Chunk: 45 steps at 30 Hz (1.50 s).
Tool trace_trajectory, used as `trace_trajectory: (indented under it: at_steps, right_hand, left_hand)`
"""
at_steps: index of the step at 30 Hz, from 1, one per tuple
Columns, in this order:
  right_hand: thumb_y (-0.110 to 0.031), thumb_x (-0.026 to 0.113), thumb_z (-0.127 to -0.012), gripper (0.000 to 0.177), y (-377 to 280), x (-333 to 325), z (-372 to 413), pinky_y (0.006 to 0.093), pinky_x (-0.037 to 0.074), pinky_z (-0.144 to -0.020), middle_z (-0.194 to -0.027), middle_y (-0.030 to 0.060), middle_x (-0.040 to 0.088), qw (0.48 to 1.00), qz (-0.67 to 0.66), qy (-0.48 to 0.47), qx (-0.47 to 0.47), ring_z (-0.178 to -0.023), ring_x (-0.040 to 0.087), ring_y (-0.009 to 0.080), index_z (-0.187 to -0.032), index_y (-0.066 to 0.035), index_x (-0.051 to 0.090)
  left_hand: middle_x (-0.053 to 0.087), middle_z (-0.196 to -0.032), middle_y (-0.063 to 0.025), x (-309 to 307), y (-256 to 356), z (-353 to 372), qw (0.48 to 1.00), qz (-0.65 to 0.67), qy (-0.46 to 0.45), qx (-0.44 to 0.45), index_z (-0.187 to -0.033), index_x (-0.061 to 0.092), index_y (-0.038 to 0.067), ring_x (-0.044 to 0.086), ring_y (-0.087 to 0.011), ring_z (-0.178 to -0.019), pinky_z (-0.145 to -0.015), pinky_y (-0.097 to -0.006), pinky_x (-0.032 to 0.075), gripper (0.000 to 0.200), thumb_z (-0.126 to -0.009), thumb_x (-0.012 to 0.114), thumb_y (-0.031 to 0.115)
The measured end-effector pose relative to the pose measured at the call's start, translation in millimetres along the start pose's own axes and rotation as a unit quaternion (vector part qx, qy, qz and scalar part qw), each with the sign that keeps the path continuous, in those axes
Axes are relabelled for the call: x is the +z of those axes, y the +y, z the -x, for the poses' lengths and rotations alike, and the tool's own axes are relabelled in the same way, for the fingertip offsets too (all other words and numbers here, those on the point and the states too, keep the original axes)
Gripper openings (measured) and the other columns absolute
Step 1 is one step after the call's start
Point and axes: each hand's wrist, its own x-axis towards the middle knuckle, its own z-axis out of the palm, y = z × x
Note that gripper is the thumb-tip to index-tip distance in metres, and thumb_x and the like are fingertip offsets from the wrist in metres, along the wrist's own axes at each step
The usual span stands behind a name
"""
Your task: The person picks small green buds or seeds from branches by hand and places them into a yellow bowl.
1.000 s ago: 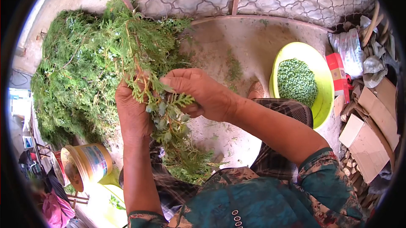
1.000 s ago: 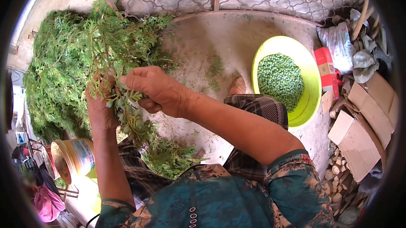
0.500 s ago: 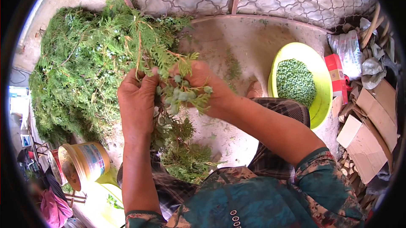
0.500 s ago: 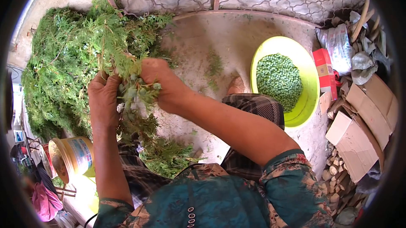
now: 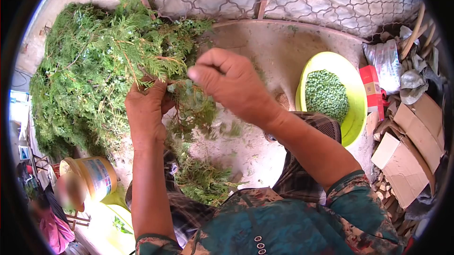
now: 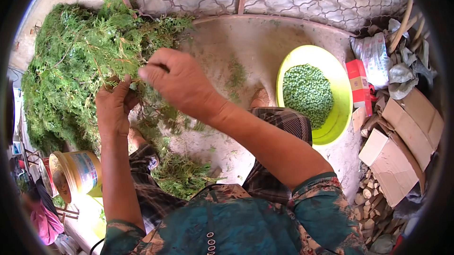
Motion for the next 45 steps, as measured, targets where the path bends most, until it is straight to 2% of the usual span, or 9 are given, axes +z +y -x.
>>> trace_trajectory:
  at_steps: [6,10,15,21,26,31,39,42,45]
  right_hand:
    - [-0.016,0.058,-0.083,0.021,5,19,2,0.0402,0.044,-0.061,-0.076,0.0217,0.056,0.952,0.261,-0.007,-0.159,-0.071,0.054,0.0394,-0.097,-0.001,0.053]
    - [-0.016,0.057,-0.085,0.017,16,19,-7,0.0364,0.043,-0.055,-0.070,0.0152,0.057,0.927,0.299,-0.042,-0.224,-0.062,0.057,0.0307,-0.091,-0.001,0.053]
    - [-0.022,0.049,-0.092,0.018,-12,13,-2,0.0196,0.029,-0.038,-0.060,-0.0027,0.046,0.913,-0.339,-0.103,0.202,-0.043,0.038,0.0039,-0.079,-0.009,0.048]
    - [-0.025,0.046,-0.093,0.019,-21,-9,-2,0.0196,0.025,-0.031,-0.063,-0.0007,0.050,0.806,-0.542,-0.199,0.134,-0.036,0.030,0.0033,-0.081,-0.011,0.048]
    - [-0.016,0.056,-0.087,0.012,6,6,-3,0.0292,0.038,-0.040,-0.070,0.0030,0.055,0.994,-0.097,-0.051,-0.010,-0.046,0.045,0.0108,-0.086,-0.005,0.050]
    - [-0.011,0.057,-0.082,0.017,19,33,0,0.0451,0.043,-0.056,-0.069,0.0171,0.056,0.938,0.312,0.009,-0.154,-0.065,0.059,0.0335,-0.091,-0.003,0.045]
    - [-0.007,0.054,-0.079,0.012,13,34,-12,0.0376,0.049,-0.053,-0.068,0.0156,0.060,0.920,0.359,0.016,-0.154,-0.060,0.061,0.0286,-0.087,0.000,0.049]
    - [-0.008,0.050,-0.082,0.012,-47,12,-3,0.0232,0.041,-0.048,-0.065,0.0020,0.053,0.976,-0.137,-0.125,0.119,-0.055,0.049,0.0070,-0.086,0.002,0.056]
    - [-0.011,0.053,-0.083,0.013,-68,-31,16,0.0198,0.033,-0.042,-0.063,-0.0011,0.051,0.992,-0.003,0.062,-0.106,-0.049,0.042,0.0041,-0.092,-0.003,0.058]
  left_hand:
    - [0.061,-0.073,-0.0050,6,-1,3,1.000,0.007,-0.009,0.007,-0.098,0.052,0.000,0.059,-0.0107,-0.058,-0.052,-0.0233,0.052,0.022,-0.082,0.064,0.011]
    - [0.060,-0.070,-0.0042,10,-2,3,0.999,0.020,0.003,0.029,-0.099,0.051,0.000,0.056,-0.0104,-0.055,-0.051,-0.0217,0.050,0.021,-0.083,0.062,0.009]
    - [0.056,-0.066,-0.0018,1,-8,-6,1.000,0.027,-0.010,0.013,-0.091,0.050,0.002,0.052,-0.0081,-0.052,-0.049,-0.0206,0.046,0.018,-0.083,0.063,0.010]
    - [0.055,-0.066,0.0004,-4,-10,-17,0.991,0.107,0.075,-0.023,-0.078,0.054,0.008,0.051,-0.0091,-0.051,-0.049,-0.0230,0.047,0.014,-0.083,0.066,0.015]
    - [0.057,-0.069,-0.0041,-2,-13,-11,0.991,0.107,0.069,-0.048,-0.086,0.052,0.001,0.053,-0.0107,-0.054,-0.049,-0.0246,0.052,0.021,-0.081,0.067,0.013]
    - [0.059,-0.073,-0.0070,11,-13,-2,0.993,0.100,0.056,-0.026,-0.088,0.052,-0.001,0.058,-0.0127,-0.058,-0.051,-0.0255,0.054,0.022,-0.081,0.067,0.013]
    - [0.062,-0.078,-0.0095,11,-17,-2,0.996,0.083,0.031,-0.007,-0.091,0.052,-0.001,0.062,-0.0142,-0.064,-0.054,-0.0250,0.054,0.021,-0.082,0.066,0.012]
    - [0.063,-0.078,-0.0084,5,-17,-8,0.987,0.138,0.065,-0.052,-0.091,0.053,0.002,0.059,-0.0115,-0.060,-0.052,-0.0243,0.052,0.018,-0.082,0.065,0.012]
    - [0.063,-0.078,-0.0069,-2,-13,-14,0.985,0.154,0.039,-0.067,-0.089,0.053,0.005,0.053,-0.0090,-0.056,-0.049,-0.0238,0.049,0.015,-0.083,0.064,0.012]
